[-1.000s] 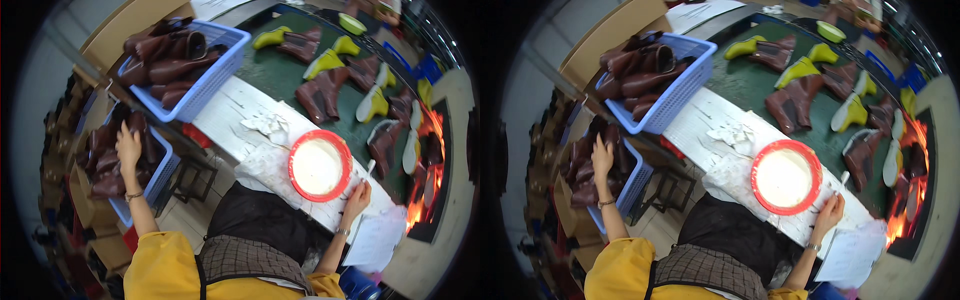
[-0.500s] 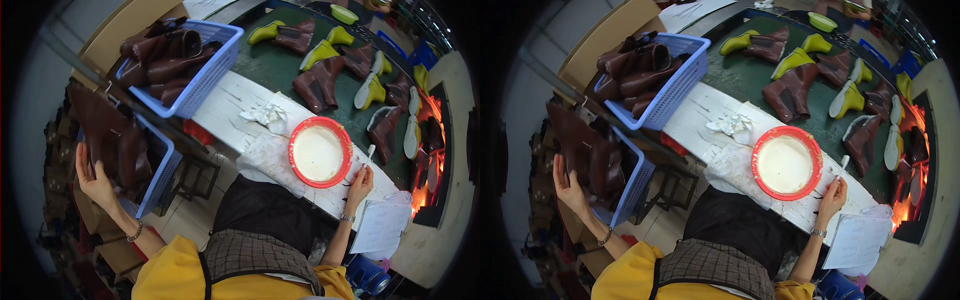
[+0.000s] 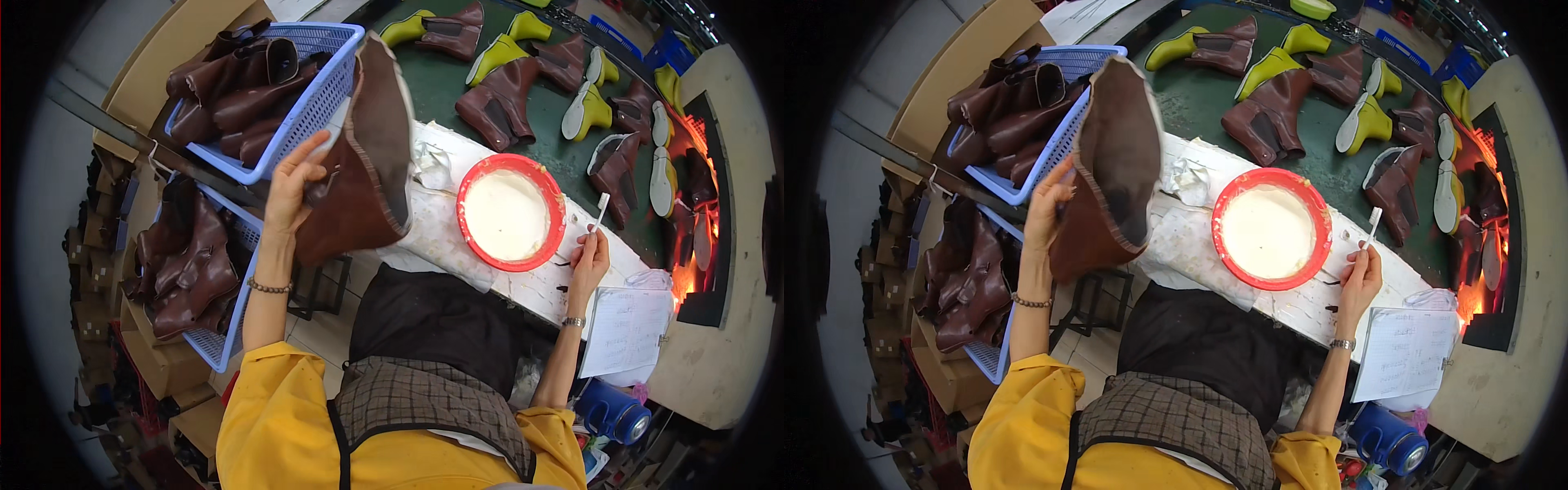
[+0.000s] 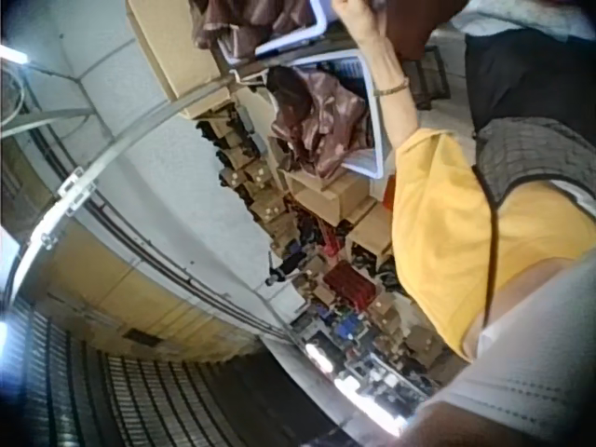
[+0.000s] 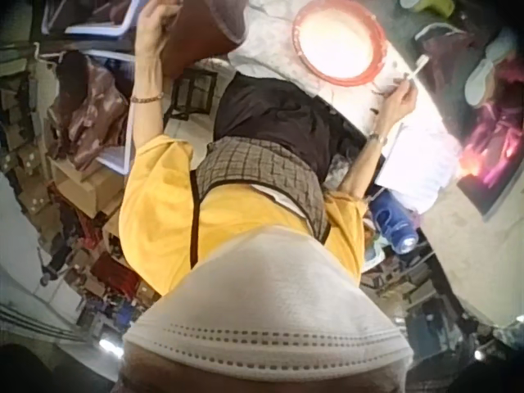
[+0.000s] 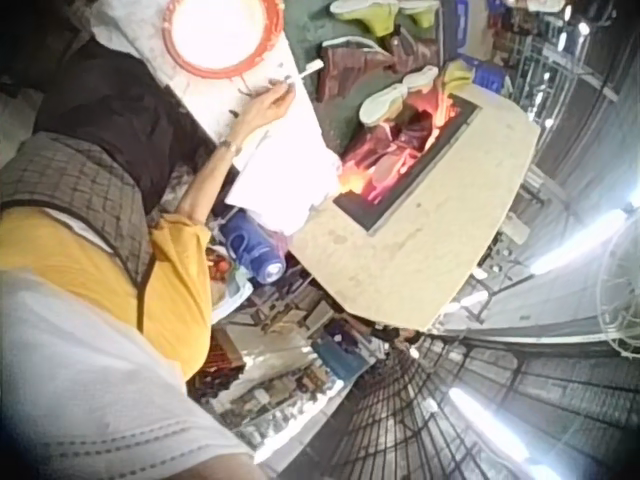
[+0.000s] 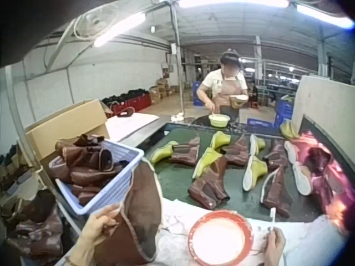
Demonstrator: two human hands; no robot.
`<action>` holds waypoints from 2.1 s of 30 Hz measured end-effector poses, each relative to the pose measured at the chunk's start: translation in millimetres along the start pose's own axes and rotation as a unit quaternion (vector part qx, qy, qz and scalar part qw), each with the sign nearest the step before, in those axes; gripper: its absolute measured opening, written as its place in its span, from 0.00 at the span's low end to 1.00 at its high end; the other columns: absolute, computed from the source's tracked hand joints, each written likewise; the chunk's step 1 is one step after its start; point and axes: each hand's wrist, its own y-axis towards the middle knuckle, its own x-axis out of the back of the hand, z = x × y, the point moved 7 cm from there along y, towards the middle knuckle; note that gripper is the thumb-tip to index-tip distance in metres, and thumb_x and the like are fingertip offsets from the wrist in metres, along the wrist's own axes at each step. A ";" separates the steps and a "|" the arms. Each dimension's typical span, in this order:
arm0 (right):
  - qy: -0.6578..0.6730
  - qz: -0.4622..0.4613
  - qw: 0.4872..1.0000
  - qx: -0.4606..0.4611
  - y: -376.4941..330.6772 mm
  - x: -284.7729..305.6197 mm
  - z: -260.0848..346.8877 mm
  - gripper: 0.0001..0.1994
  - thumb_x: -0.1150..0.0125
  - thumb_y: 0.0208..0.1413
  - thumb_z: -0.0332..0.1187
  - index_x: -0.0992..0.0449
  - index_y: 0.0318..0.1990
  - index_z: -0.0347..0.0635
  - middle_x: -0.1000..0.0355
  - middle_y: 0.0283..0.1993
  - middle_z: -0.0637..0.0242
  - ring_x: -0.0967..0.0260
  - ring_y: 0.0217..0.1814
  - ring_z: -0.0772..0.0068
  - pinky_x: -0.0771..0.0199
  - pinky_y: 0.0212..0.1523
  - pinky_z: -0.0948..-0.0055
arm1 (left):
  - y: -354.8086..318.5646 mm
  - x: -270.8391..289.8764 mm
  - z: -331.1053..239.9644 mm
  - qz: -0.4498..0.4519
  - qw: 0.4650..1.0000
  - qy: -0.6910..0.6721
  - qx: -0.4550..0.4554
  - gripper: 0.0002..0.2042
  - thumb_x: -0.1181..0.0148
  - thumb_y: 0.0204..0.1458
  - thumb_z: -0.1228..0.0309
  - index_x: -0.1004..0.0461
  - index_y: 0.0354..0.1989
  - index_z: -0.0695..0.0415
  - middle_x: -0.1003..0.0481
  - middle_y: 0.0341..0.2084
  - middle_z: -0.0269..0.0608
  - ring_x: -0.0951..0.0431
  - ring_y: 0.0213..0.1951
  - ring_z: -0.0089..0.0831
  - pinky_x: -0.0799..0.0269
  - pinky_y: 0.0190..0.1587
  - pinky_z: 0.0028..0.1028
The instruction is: The recorder is applying white glue to the edges of leather shoe uppers using a small brush.
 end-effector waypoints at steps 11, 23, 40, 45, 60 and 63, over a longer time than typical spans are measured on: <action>-0.115 0.392 0.898 0.163 -50.8 -116.5 132.9 0.23 0.34 0.61 0.35 0.24 0.58 0.28 0.21 0.53 0.58 0.26 0.56 0.66 0.29 0.60 0.68 | -121.3 -108.4 133.3 0.409 0.858 -0.162 0.266 0.21 0.42 0.64 0.75 0.32 0.65 0.67 0.23 0.58 0.41 0.25 0.58 0.26 0.31 0.63 0.29; -0.082 0.449 0.885 0.096 -92.9 -170.3 125.2 0.14 0.28 0.60 0.34 0.20 0.44 0.31 0.24 0.34 0.72 0.34 0.33 0.83 0.35 0.38 0.82 | -128.6 -134.9 114.4 0.380 0.855 -0.219 0.278 0.28 0.33 0.54 0.79 0.32 0.64 0.69 0.23 0.58 0.47 0.24 0.57 0.33 0.28 0.61 0.34; -0.177 0.408 0.896 -0.020 -53.4 -124.3 98.4 0.12 0.34 0.66 0.36 0.19 0.41 0.33 0.23 0.33 0.67 0.28 0.36 0.80 0.28 0.39 0.78 | -126.1 -133.7 92.4 0.242 0.956 0.075 0.148 0.15 0.29 0.38 0.77 0.19 0.37 0.67 0.17 0.31 0.39 0.20 0.34 0.25 0.25 0.37 0.29; -0.134 0.209 0.958 0.142 -55.2 -84.1 162.2 0.11 0.32 0.64 0.34 0.15 0.42 0.32 0.27 0.27 0.74 0.37 0.26 0.83 0.40 0.25 0.78 | -108.6 -98.3 68.3 0.142 0.984 0.103 0.014 0.13 0.31 0.40 0.75 0.20 0.36 0.68 0.18 0.29 0.37 0.21 0.33 0.24 0.25 0.36 0.28; -0.399 0.165 0.875 0.216 -34.3 -59.5 106.9 0.08 0.30 0.58 0.35 0.13 0.42 0.43 0.25 0.33 0.63 0.26 0.31 0.61 0.29 0.35 0.66 | -72.7 -68.2 10.7 0.106 0.972 0.188 0.090 0.16 0.34 0.54 0.78 0.21 0.51 0.70 0.17 0.43 0.39 0.20 0.44 0.24 0.25 0.50 0.28; -0.435 0.150 0.863 0.207 -36.8 -47.5 107.8 0.08 0.30 0.57 0.36 0.13 0.40 0.45 0.24 0.34 0.67 0.24 0.32 0.63 0.26 0.35 0.66 | -63.9 -81.1 29.7 0.140 0.951 0.238 0.140 0.15 0.35 0.54 0.78 0.21 0.50 0.70 0.17 0.42 0.40 0.20 0.44 0.24 0.25 0.51 0.27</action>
